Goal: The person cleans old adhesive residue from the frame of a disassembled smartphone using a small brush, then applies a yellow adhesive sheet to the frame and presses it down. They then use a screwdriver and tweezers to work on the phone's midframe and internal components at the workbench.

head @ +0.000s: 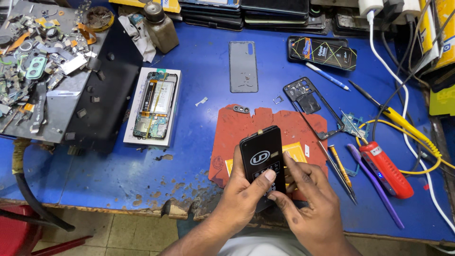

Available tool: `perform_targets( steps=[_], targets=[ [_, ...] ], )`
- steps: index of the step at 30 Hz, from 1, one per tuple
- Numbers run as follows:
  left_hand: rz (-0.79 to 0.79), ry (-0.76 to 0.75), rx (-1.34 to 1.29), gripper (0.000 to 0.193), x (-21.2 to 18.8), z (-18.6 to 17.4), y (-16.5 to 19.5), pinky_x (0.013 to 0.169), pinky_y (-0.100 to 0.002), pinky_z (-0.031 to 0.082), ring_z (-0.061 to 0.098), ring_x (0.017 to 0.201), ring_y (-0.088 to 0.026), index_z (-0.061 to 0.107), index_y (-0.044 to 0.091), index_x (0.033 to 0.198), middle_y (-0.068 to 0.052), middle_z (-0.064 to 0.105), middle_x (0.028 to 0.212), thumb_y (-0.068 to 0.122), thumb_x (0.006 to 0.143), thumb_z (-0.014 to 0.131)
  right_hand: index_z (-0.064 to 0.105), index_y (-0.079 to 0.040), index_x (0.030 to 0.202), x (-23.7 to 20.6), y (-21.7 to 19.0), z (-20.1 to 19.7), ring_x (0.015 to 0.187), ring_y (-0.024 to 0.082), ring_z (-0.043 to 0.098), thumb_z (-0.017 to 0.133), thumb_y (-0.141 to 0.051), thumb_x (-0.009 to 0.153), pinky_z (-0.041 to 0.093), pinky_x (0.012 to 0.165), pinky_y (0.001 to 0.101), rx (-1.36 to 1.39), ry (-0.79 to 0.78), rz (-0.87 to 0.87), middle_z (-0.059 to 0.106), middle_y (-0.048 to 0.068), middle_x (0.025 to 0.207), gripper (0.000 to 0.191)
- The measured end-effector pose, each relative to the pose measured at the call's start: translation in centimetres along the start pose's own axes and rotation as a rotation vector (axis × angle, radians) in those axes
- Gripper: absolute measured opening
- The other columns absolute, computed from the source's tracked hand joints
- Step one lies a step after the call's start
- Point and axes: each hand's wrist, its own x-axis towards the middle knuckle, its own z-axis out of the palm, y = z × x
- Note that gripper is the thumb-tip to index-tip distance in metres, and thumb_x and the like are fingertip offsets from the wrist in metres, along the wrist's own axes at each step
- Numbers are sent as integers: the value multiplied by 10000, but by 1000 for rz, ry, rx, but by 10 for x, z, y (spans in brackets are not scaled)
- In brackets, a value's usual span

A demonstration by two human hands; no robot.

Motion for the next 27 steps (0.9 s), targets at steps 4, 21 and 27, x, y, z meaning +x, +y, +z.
perform_targets(
  steps=[4, 21, 27],
  targets=[
    [-1, 1, -1, 513, -1, 0, -3, 949, -293, 528, 588, 1121, -104, 320, 120, 1488, -51, 589, 1231, 134, 1033, 556, 569, -92, 1429, -1, 2, 1, 900, 135, 687, 864, -62, 720, 608, 735, 251, -10, 24, -62, 635, 86, 1119, 769],
    [-85, 5, -250, 491, 0, 4, 16, 940, -402, 613, 705, 1117, -236, 375, 63, 1459, -175, 653, 1331, 187, 1012, 534, 687, 38, 1274, -15, 43, -8, 869, 159, 729, 727, -57, 880, 600, 782, 287, 612, -135, 437, 787, 116, 1022, 407],
    [-78, -53, -276, 417, 0, 5, 20, 713, -411, 639, 709, 975, -265, 467, -30, 1381, -208, 653, 1302, 197, 1047, 568, 756, 81, 1096, -21, 56, -5, 760, 171, 737, 719, -62, 881, 625, 708, 322, 767, -224, 658, 800, 128, 920, 261]
  ],
)
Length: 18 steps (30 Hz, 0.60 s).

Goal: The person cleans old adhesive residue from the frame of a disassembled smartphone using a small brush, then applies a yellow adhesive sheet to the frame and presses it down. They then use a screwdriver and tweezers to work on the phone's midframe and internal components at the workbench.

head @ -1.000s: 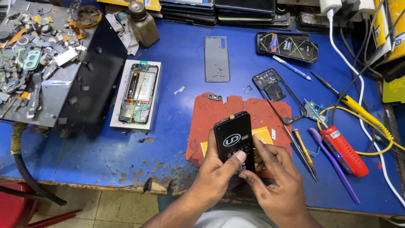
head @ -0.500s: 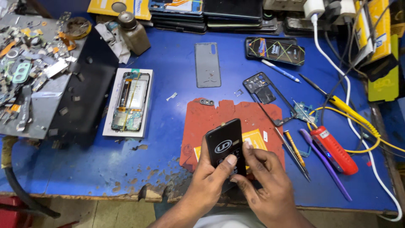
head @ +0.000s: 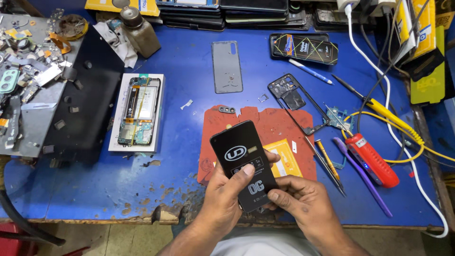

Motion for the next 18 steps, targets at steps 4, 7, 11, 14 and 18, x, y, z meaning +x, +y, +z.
perform_targets(
  steps=[4, 7, 11, 14, 18],
  targets=[
    [-6, 50, 61, 400, 2, 2, 4, 838, -440, 633, 712, 1109, -264, 534, -32, 1331, -210, 679, 1242, 200, 1009, 582, 760, 69, 1091, -2, 0, 1, 774, 151, 738, 714, -53, 876, 630, 713, 315, -20, -3, -13, 802, 123, 928, 251],
    [76, 38, 80, 400, 5, 4, 10, 992, -446, 609, 695, 1193, -273, 543, -52, 1335, -210, 682, 1255, 199, 1028, 597, 764, 75, 1093, -3, 0, 2, 771, 145, 730, 715, -47, 883, 614, 710, 303, -12, -15, -24, 801, 121, 922, 249],
    [152, 29, 33, 439, 10, 5, 21, 993, -442, 592, 694, 1157, -290, 493, 24, 1371, -196, 681, 1241, 201, 988, 614, 772, 72, 1086, -4, 5, 0, 778, 134, 740, 731, -52, 860, 615, 720, 293, -66, -9, 14, 816, 108, 908, 261],
    [175, 16, 28, 456, 11, 4, 27, 986, -439, 595, 696, 1143, -299, 484, 22, 1393, -211, 680, 1219, 190, 995, 628, 776, 76, 1097, -4, 10, -4, 774, 118, 725, 750, -52, 857, 593, 711, 274, -116, -17, -25, 815, 99, 898, 273],
    [176, 38, 72, 451, 10, 5, 24, 969, -447, 603, 713, 1117, -307, 508, -34, 1390, -237, 699, 1197, 167, 1005, 628, 778, 80, 1082, -4, 15, -8, 772, 113, 725, 755, -43, 851, 588, 701, 266, -124, -9, -20, 812, 95, 878, 264]
  ],
)
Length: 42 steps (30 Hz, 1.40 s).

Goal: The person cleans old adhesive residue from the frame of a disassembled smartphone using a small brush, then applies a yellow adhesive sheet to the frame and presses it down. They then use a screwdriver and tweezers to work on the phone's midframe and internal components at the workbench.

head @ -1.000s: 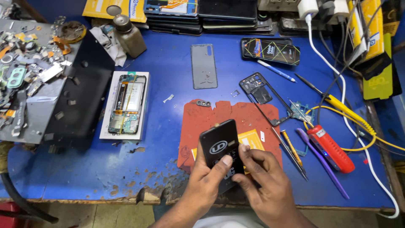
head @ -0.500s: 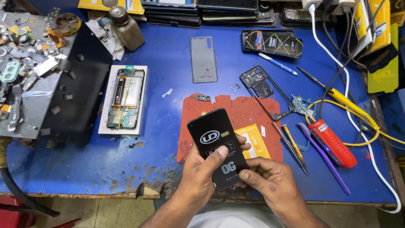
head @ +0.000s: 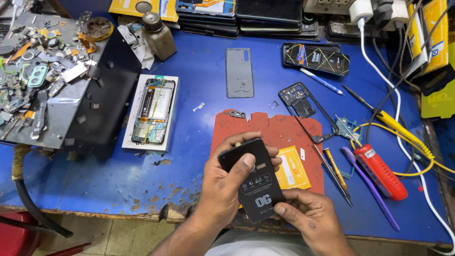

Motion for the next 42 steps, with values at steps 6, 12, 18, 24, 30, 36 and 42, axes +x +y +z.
perform_targets(
  steps=[6, 12, 18, 24, 30, 36, 42],
  targets=[
    [-16, 44, 39, 433, -4, 2, -4, 951, -434, 617, 738, 1083, -297, 524, -40, 1364, -226, 726, 1163, 153, 989, 625, 750, 82, 1117, -1, -1, 1, 790, 126, 723, 752, -48, 865, 582, 710, 278, 40, -25, 7, 797, 96, 892, 284],
    [-46, 56, 60, 420, -6, 7, -4, 924, -416, 618, 739, 1052, -282, 543, -40, 1356, -219, 735, 1141, 139, 984, 620, 683, 69, 1184, -3, -5, 4, 921, 127, 731, 695, -82, 899, 599, 827, 295, 181, -156, -42, 781, 87, 1011, 323],
    [-43, -8, 70, 408, -7, 9, -2, 949, -415, 612, 737, 1068, -282, 550, -59, 1349, -214, 734, 1143, 139, 999, 622, 717, 107, 1152, -4, -1, 5, 868, 158, 739, 709, -75, 914, 600, 782, 307, 133, -115, -27, 800, 133, 968, 300],
    [-64, -5, 95, 376, -5, 8, 0, 923, -415, 629, 753, 1048, -291, 590, -80, 1311, -219, 742, 1113, 138, 1004, 602, 717, 110, 1155, -5, 1, 6, 888, 187, 770, 707, -61, 896, 624, 806, 332, 168, -94, -14, 812, 161, 987, 311],
    [-72, -6, 164, 378, -7, 9, 1, 922, -405, 633, 759, 1054, -291, 605, -77, 1310, -212, 750, 1115, 138, 999, 610, 710, 118, 1175, -6, 4, 5, 925, 204, 774, 697, -45, 897, 628, 836, 353, 190, -109, -21, 812, 176, 1012, 323],
    [-91, -4, 121, 382, -6, 11, 0, 931, -397, 626, 750, 1063, -282, 598, -70, 1331, -201, 742, 1130, 131, 1007, 601, 716, 114, 1172, -6, 8, 1, 914, 209, 775, 695, -37, 900, 634, 831, 364, 173, -106, -20, 809, 173, 1010, 312],
    [-98, -9, 149, 378, -6, 12, 2, 941, -372, 620, 738, 1090, -258, 582, -54, 1356, -182, 732, 1149, 129, 1025, 577, 718, 107, 1165, -2, 15, -3, 886, 215, 781, 695, -42, 884, 640, 812, 377, 167, -79, 20, 814, 168, 989, 319]
  ],
)
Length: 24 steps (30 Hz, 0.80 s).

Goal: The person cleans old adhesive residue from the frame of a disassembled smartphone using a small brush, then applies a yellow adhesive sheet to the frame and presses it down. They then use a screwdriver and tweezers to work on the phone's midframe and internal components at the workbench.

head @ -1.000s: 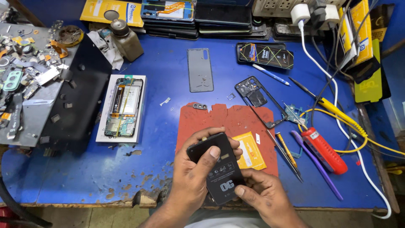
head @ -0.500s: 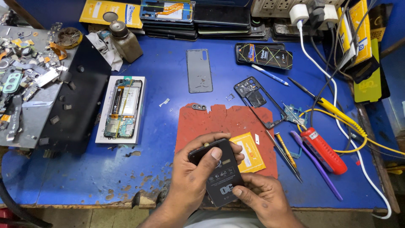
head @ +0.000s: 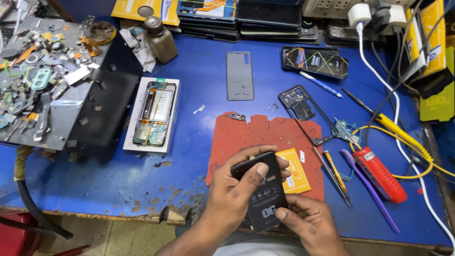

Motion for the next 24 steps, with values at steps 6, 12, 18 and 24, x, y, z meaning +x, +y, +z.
perform_targets(
  steps=[6, 12, 18, 24],
  targets=[
    [22, -40, 86, 456, 0, -1, 4, 987, -342, 579, 697, 1135, -215, 498, -29, 1474, -157, 690, 1202, 118, 1042, 520, 714, 118, 1160, 4, 3, -6, 800, 204, 754, 693, -50, 901, 626, 733, 371, 75, -73, 4, 792, 162, 940, 308],
    [44, -54, 157, 575, -1, -2, 7, 1034, -332, 549, 672, 1183, -203, 389, -4, 1560, -156, 664, 1251, 50, 995, 480, 689, 122, 1147, 6, 0, -10, 854, 203, 742, 651, -71, 934, 603, 769, 373, 196, -182, 37, 778, 161, 961, 289],
    [-14, -8, 147, 563, -1, -1, 5, 1009, -335, 558, 681, 1166, -199, 404, 9, 1539, -148, 667, 1232, 50, 983, 475, 680, 121, 1141, 7, -1, -9, 852, 210, 736, 644, -67, 945, 597, 763, 379, 244, -216, 61, 769, 157, 954, 274],
    [48, -85, -24, 612, 4, -11, -4, 1038, -362, 546, 659, 1174, -214, 335, 23, 1581, -157, 647, 1245, 84, 1002, 525, 695, 119, 1156, 4, -19, -1, 881, 200, 747, 664, -39, 923, 602, 793, 361, 122, -118, -32, 787, 171, 996, 283]
  ],
)
